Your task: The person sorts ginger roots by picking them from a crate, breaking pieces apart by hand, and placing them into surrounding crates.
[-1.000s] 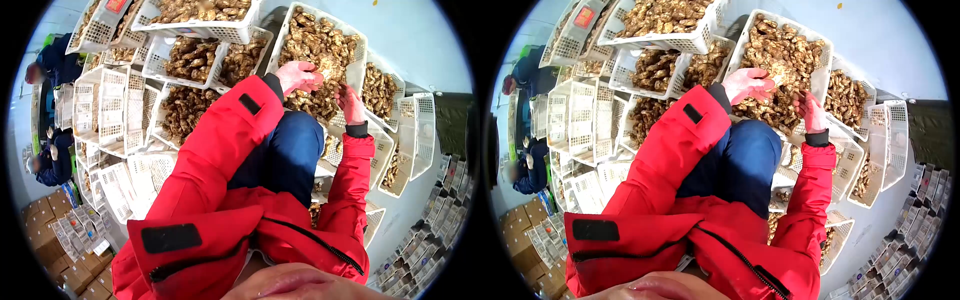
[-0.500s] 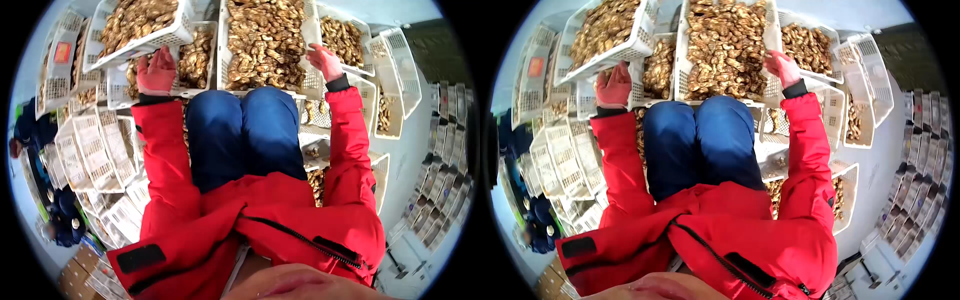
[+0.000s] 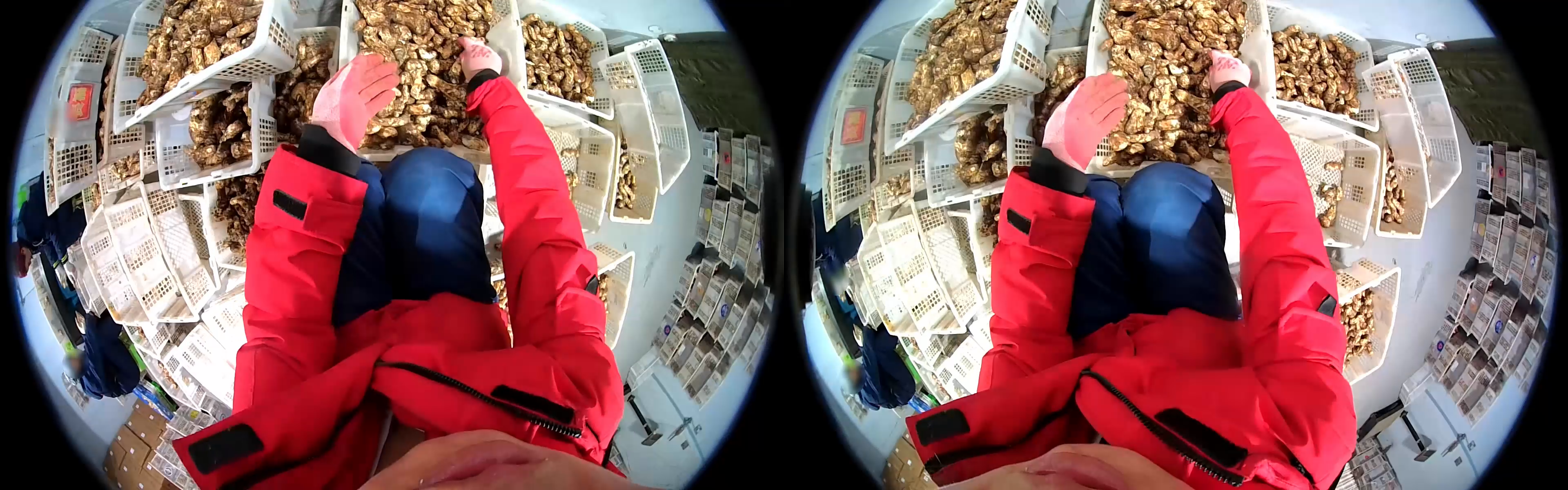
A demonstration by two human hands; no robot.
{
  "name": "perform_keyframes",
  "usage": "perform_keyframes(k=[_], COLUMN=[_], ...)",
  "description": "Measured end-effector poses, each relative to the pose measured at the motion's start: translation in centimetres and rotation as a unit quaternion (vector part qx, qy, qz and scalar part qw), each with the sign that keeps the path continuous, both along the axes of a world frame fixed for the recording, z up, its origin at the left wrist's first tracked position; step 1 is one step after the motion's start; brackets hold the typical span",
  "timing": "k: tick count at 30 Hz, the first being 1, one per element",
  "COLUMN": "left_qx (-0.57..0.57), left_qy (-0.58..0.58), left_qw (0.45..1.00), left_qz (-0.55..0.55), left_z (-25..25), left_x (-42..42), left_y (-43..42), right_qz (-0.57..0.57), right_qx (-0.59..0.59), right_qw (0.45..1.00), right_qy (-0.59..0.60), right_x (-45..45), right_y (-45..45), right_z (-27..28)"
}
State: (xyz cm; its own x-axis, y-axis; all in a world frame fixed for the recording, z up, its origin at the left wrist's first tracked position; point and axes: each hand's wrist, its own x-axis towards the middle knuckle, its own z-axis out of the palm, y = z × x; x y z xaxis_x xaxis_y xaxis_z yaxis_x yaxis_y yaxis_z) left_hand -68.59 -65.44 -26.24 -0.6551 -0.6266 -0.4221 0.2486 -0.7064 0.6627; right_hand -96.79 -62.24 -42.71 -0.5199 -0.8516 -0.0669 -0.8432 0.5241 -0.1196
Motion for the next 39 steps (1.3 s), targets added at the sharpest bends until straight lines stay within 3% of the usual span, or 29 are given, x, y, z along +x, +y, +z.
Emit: perform_keyframes(k=[1,3,4,5,7,10,11,13,14,17,19,23,26,29,31,33,35,37,38,39], left_qx=[0.001,-0.026,-0.036,-0.045,-0.047,-0.076,-0.032,-0.057,-0.066,-0.119,-0.13,-0.118,-0.115,-0.153,-0.1,-0.091,-0.09,-0.093,-0.092,-0.089], left_qy=[0.0,-0.019,-0.02,-0.023,-0.056,-0.101,-0.017,0.006,0.025,0.057,0.034,-0.02,-0.039,-0.115,-0.09,-0.044,-0.037,-0.044,-0.043,-0.033], left_qw=[1.0,0.999,0.998,0.997,0.989,0.979,0.989,0.99,0.992,0.987,0.986,0.988,0.984,0.979,0.989,0.991,0.992,0.992,0.993,0.993], left_qz=[-0.012,-0.025,-0.04,-0.055,-0.129,-0.16,-0.145,-0.127,-0.1,-0.09,-0.096,-0.094,-0.128,-0.073,0.055,0.09,0.079,0.069,0.063,0.068], left_z=[-0.2,0.3,0.5,0.6,-0.2,0.2,-0.4,0.3,0.1,-0.5,-0.7,0.6,0.2,0.7,-0.3,-0.9,0.1,0.2,0.1,-0.1], left_x=[-0.1,-0.6,-0.6,-0.5,-0.6,-1.8,-1.5,-1.4,-0.8,-0.5,-0.6,-0.7,-1.3,-1.1,-0.4,0.1,-0.2,0.1,0.3,0.5], left_y=[0.1,0.4,0.5,0.8,1.0,2.1,1.8,1.7,1.4,1.0,1.2,1.6,2.0,1.4,0.1,-0.5,-0.1,0.1,0.0,-0.1], right_qz=[-0.004,-0.088,-0.107,-0.081,-0.093,-0.003,0.035,0.082,0.11,0.211,0.277,0.231,0.169,0.013,-0.123,-0.066,0.049,0.161,0.053,0.117], right_qx=[-0.096,-0.213,-0.34,-0.421,-0.426,-0.429,-0.411,-0.406,-0.382,-0.345,-0.334,-0.333,-0.343,-0.35,-0.379,-0.446,-0.441,-0.419,-0.347,-0.415], right_qw=[0.995,0.949,0.851,0.732,0.615,0.512,0.496,0.539,0.607,0.813,0.867,0.874,0.843,0.709,0.588,0.556,0.485,0.57,0.595,0.721], right_qy=[-0.025,-0.217,-0.386,-0.53,-0.657,-0.744,-0.764,-0.734,-0.688,-0.418,-0.244,-0.268,-0.379,-0.612,-0.704,-0.698,-0.754,-0.688,-0.723,-0.543], right_x=[-0.5,-0.9,-1.6,-0.5,2.6,7.2,8.5,10.6,10.8,11.0,10.9,11.5,11.7,11.6,9.8,9.2,11.4,9.7,8.3,4.9], right_y=[0.6,1.8,2.0,3.0,4.8,6.0,6.5,6.8,7.1,7.4,7.4,7.7,8.5,9.3,8.7,5.7,1.8,-0.4,-1.8,-2.9], right_z=[-0.1,2.3,0.5,2.6,8.0,13.1,14.6,16.2,16.9,18.2,18.7,18.4,16.4,14.1,11.9,10.9,17.6,20.1,19.8,15.3])
